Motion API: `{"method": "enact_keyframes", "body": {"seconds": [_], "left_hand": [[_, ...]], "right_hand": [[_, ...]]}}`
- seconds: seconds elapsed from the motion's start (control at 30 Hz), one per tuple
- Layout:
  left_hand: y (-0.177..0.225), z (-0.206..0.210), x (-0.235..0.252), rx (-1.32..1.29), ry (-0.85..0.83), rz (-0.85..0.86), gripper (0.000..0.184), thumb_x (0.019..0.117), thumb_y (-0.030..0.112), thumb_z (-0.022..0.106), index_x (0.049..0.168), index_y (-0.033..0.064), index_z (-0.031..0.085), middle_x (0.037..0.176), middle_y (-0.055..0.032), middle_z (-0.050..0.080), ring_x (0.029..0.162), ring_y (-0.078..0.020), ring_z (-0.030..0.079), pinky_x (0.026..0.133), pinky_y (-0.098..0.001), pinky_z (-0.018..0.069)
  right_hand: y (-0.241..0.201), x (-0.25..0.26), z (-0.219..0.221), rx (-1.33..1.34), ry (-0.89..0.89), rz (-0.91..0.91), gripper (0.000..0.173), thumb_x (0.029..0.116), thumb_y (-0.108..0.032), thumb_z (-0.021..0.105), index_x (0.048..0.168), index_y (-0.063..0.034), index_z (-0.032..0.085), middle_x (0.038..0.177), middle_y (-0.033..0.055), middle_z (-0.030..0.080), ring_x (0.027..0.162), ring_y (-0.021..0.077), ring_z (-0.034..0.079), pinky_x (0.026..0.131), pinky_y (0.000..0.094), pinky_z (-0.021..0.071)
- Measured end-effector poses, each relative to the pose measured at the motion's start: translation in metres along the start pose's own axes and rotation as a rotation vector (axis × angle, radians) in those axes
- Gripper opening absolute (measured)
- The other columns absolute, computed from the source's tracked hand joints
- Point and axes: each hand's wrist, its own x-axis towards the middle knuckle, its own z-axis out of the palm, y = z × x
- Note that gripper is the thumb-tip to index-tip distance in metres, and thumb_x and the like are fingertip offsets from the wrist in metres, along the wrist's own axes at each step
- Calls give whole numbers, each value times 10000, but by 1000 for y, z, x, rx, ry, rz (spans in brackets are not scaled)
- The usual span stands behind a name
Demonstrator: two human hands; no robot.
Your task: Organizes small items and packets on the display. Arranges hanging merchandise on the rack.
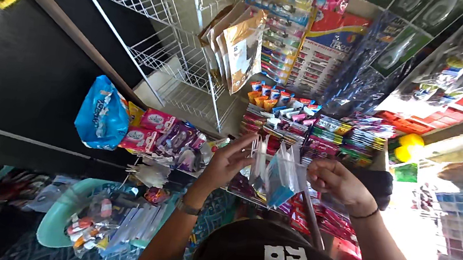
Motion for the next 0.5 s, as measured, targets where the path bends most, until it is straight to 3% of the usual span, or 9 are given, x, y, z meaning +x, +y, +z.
{"method": "enact_keyframes", "body": {"seconds": [0.07, 0.17, 0.27, 0.33, 0.43, 0.5], "left_hand": [[2, 3, -2, -54, 49, -63, 531, 957, 41, 639, 1466, 2, 491, 1343, -81, 636, 1067, -100, 683, 934, -283, 579], [10, 7, -4, 42, 143, -136, 438, 970, 68, 632, 1398, -7, 571, 1203, -72, 701, 970, -54, 689, 890, -244, 576], [20, 7, -3, 77, 164, -271, 396, 965, 97, 660, 1340, -21, 611, 1155, -76, 711, 929, -48, 684, 866, -248, 568], [24, 5, 0, 33, 171, -381, 345, 978, 103, 654, 1296, -31, 631, 1088, -72, 726, 917, -64, 692, 853, -263, 572], [27, 2, -4, 56, 132, -412, 351, 1042, 167, 568, 1327, -33, 608, 1119, -90, 712, 908, -76, 686, 841, -276, 572], [30, -4, -11, 61, 2, -349, 453, 1042, 216, 551, 1421, -31, 526, 1263, -119, 669, 1036, -116, 696, 925, -306, 580]], "right_hand": [[-2, -5, 5, -142, -8, -20, 279, 1048, -183, 457, 867, -189, 669, 692, -189, 574, 577, -95, 492, 531, 99, 415], [-2, -5, 16, -486, 156, -165, 287, 1070, -189, 481, 930, -56, 693, 733, -115, 598, 628, -94, 513, 591, 99, 441], [3, 2, 22, -884, 392, -361, 266, 1040, -149, 543, 1100, 23, 737, 894, 102, 732, 749, 73, 671, 734, 208, 564], [7, 8, 23, -1020, 398, -441, 250, 1016, -124, 576, 1125, 17, 752, 961, 147, 750, 837, 178, 723, 809, 285, 593], [16, 15, 25, -1074, 385, -405, 215, 1011, -77, 561, 1041, 26, 747, 928, 159, 743, 830, 254, 731, 805, 367, 603], [19, 18, 22, -1028, 393, -350, 228, 1017, -62, 525, 1024, 35, 732, 871, 149, 730, 741, 222, 705, 731, 351, 595]]}}
